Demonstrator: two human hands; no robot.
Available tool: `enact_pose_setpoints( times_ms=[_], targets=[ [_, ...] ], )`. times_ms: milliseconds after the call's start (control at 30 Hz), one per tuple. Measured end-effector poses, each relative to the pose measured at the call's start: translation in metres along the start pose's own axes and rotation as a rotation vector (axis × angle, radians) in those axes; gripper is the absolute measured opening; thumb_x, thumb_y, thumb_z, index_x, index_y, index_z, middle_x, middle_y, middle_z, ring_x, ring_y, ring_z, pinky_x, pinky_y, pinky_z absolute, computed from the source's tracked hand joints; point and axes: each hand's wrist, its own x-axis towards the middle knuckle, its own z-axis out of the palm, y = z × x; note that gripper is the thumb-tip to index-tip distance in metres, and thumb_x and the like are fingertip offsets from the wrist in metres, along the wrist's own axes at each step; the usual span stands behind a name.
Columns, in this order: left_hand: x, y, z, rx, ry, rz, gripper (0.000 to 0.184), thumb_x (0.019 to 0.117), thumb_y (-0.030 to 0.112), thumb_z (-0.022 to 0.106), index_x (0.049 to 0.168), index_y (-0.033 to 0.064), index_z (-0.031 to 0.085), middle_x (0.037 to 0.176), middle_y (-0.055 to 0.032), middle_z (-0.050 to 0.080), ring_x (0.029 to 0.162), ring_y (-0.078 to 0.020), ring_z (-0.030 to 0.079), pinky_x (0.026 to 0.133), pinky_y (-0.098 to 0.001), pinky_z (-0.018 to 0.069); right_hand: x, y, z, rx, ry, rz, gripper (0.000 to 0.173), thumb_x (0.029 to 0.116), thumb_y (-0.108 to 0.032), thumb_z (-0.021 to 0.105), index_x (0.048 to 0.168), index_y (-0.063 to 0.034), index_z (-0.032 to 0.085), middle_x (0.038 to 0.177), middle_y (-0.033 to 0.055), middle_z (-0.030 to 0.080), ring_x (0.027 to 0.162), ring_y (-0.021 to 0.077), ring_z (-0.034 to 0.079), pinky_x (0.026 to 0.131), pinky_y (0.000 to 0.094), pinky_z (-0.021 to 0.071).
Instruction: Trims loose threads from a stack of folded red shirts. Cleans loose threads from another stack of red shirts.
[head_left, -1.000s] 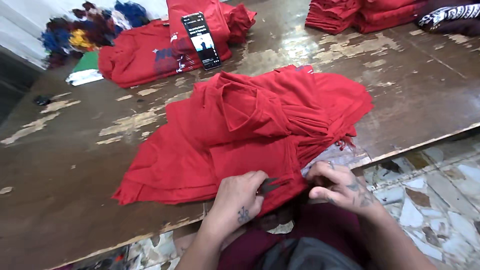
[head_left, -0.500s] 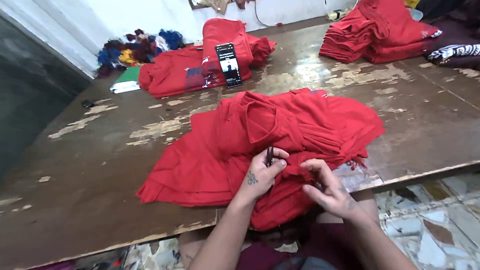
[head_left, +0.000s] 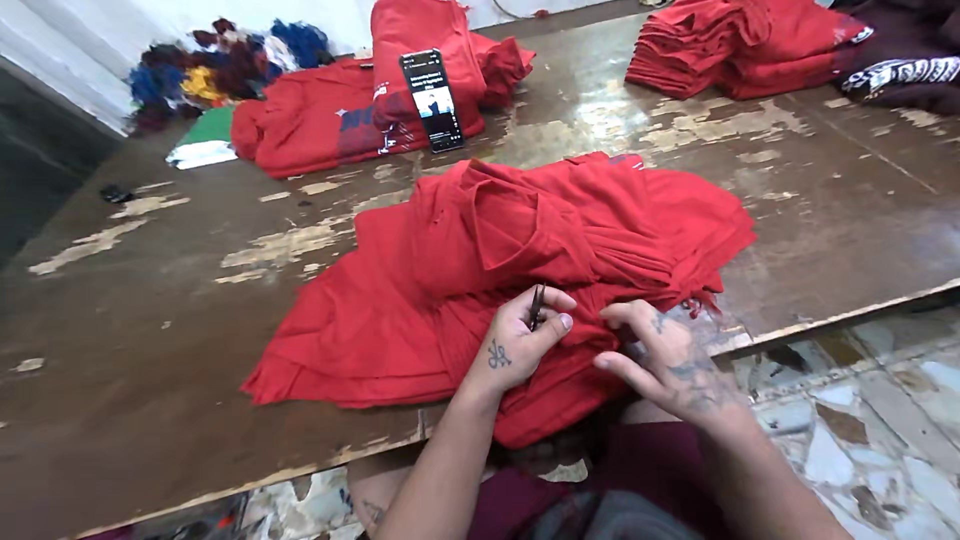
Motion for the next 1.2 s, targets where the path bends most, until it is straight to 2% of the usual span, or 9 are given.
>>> enact_pose_setpoints(
  times_ms=[100,367,500,767,867,967,1033,1133,1200],
  targets=[
    [-0.004,0.001,-0.003,0.097,-0.029,0.009,0.022,0.0944,0.007,0.060,0.113,-0.0007,0.068,0.077,0.0100,0.065,0.064,0.0054,0.055,0.059,-0.0145,0.0461,0.001,0.004,0.016,-0.052,0.061,-0.056,0.023,0.0998,-0.017,0.057,0.102,0.0002,0.072,0.093,0.0155,0.075,0.084,0.0272,0.075,0.076,0.0390,0.0612],
    [-0.023,0.016,-0.003,0.935,-0.212,0.174,0.042,0.0975,0.030,0.055,0.130,0.0062,0.065,0.104,-0.0103,0.074,0.082,-0.0263,0.072,0.065,-0.0476,0.0572,-0.028,0.003,-0.016,-0.110,0.016,-0.071,0.022,0.1026,-0.013,0.052,0.098,-0.0030,0.072,0.085,0.0121,0.072,0.075,0.0240,0.072,0.066,0.0367,0.0590],
    [-0.023,0.038,-0.001,1.053,-0.241,0.421,0.026,0.0977,0.022,0.055,0.113,0.0099,0.072,0.088,-0.0091,0.071,0.074,-0.0265,0.071,0.057,-0.0440,0.0558,-0.033,0.000,-0.014,-0.037,0.115,-0.087,0.019,0.0975,-0.015,0.058,0.092,-0.0040,0.072,0.080,0.0108,0.069,0.070,0.0204,0.067,0.062,0.0319,0.0550],
    [-0.022,0.038,0.012,1.189,-0.220,0.609,0.029,0.0954,0.011,0.055,0.115,0.0159,0.076,0.085,-0.0073,0.073,0.068,-0.0269,0.070,0.053,-0.0413,0.0520,-0.029,-0.013,-0.005,0.085,0.247,-0.136,0.018,0.0958,-0.014,0.060,0.088,-0.0029,0.071,0.077,0.0110,0.068,0.070,0.0183,0.066,0.063,0.0275,0.0541],
    [-0.024,0.034,0.003,1.128,-0.165,0.529,0.029,0.0978,0.015,0.053,0.116,0.0136,0.076,0.087,-0.0087,0.073,0.072,-0.0268,0.072,0.056,-0.0422,0.0552,-0.035,-0.012,-0.008,0.235,0.168,-0.216,0.026,0.1006,-0.021,0.057,0.088,-0.0030,0.070,0.077,0.0113,0.068,0.073,0.0184,0.067,0.068,0.0291,0.0551],
    [-0.033,0.023,-0.012,0.899,-0.072,0.313,0.040,0.1019,0.040,0.055,0.121,0.0088,0.072,0.090,-0.0060,0.072,0.073,-0.0173,0.067,0.062,-0.0359,0.0550,-0.046,-0.005,-0.018,0.244,-0.053,-0.221,0.053,0.1045,-0.050,0.050,0.089,-0.0041,0.072,0.077,0.0105,0.067,0.073,0.0224,0.066,0.071,0.0380,0.0541],
    [-0.040,0.018,-0.022,0.883,-0.077,0.190,0.054,0.0960,0.052,0.060,0.118,0.0030,0.069,0.078,-0.0055,0.066,0.063,-0.0173,0.059,0.056,-0.0371,0.0497,-0.049,0.003,-0.022,0.172,-0.073,-0.193,0.047,0.1054,-0.045,0.051,0.093,-0.0053,0.073,0.081,0.0101,0.072,0.078,0.0231,0.069,0.077,0.0393,0.0555],
    [-0.041,0.029,-0.042,1.011,-0.312,0.066,0.025,0.0925,0.030,0.069,0.097,0.0060,0.069,0.074,-0.0103,0.068,0.066,-0.0304,0.069,0.058,-0.0551,0.0543,-0.042,0.002,-0.026,0.150,-0.059,-0.222,0.041,0.1059,-0.036,0.052,0.082,-0.0066,0.068,0.076,0.0102,0.068,0.077,0.0258,0.067,0.076,0.0413,0.0530],
    [-0.042,0.047,-0.063,0.803,0.088,0.171,0.016,0.0961,0.021,0.066,0.090,0.0064,0.070,0.078,-0.0022,0.068,0.071,-0.0147,0.067,0.067,-0.0377,0.0575,-0.024,-0.015,-0.022,0.178,-0.092,-0.333,0.047,0.1054,-0.044,0.050,0.080,-0.0077,0.067,0.081,0.0111,0.067,0.086,0.0289,0.067,0.084,0.0442,0.0538]
  ],
)
